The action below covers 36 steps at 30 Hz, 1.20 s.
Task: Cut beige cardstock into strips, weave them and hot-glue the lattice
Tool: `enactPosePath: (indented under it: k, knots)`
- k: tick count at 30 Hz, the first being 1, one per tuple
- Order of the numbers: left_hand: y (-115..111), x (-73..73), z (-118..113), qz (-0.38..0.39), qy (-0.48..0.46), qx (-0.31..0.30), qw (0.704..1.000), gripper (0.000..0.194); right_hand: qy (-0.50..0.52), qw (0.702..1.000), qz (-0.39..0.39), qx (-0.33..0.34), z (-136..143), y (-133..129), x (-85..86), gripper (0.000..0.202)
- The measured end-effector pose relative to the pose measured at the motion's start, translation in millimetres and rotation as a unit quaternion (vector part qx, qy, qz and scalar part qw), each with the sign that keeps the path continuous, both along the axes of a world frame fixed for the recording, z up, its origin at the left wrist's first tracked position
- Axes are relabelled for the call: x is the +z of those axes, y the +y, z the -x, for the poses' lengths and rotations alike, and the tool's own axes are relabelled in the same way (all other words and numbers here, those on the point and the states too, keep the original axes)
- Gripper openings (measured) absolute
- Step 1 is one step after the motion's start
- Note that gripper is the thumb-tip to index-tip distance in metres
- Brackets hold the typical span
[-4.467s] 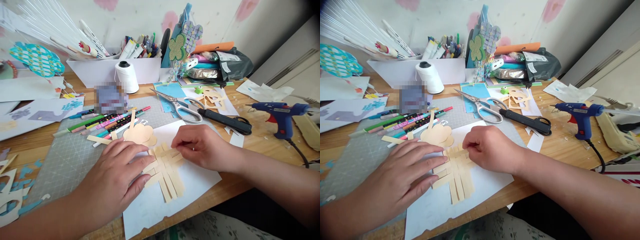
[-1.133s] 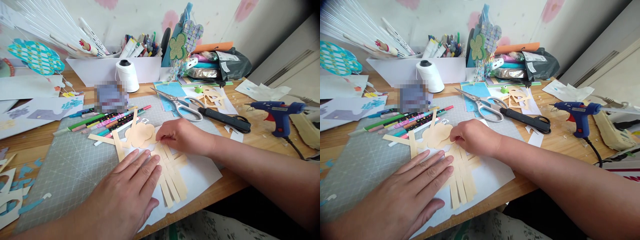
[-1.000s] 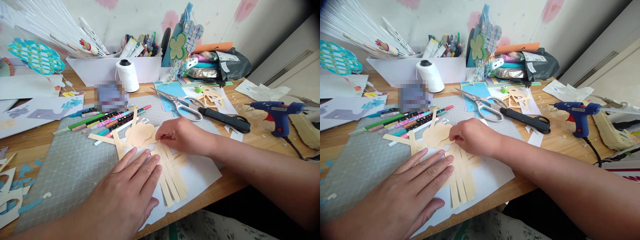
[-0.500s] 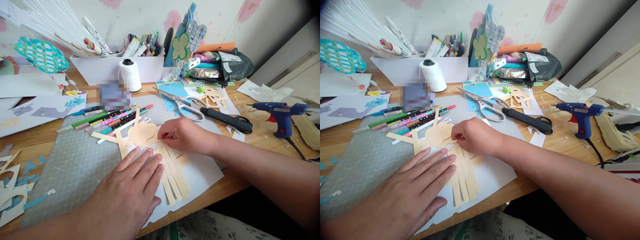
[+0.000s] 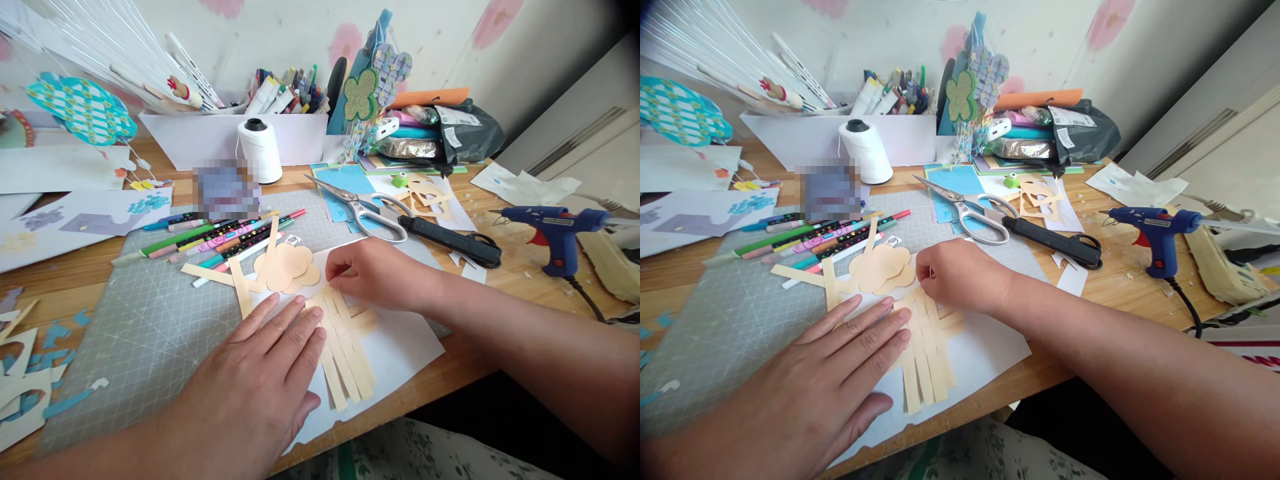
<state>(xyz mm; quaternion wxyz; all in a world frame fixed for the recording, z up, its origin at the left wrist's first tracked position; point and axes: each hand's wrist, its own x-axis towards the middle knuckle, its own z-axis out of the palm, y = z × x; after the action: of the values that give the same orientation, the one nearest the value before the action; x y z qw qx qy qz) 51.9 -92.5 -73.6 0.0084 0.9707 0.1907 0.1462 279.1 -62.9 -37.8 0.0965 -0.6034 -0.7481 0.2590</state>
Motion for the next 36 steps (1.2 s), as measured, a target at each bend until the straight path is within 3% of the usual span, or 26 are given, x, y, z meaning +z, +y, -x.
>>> enactPosePath:
  k: [20,36]
  knots:
    - [4,13.0,-3,0.0,0.007,0.003,1.0,0.03,0.051,0.989,-0.015,0.14,-18,-8,-5.7,0.021]
    - [18,23.7,0,0.022,-0.034,-0.023,0.999,0.021,0.016,0.995,-0.005,0.101,-17,-8,-12.6,0.014]
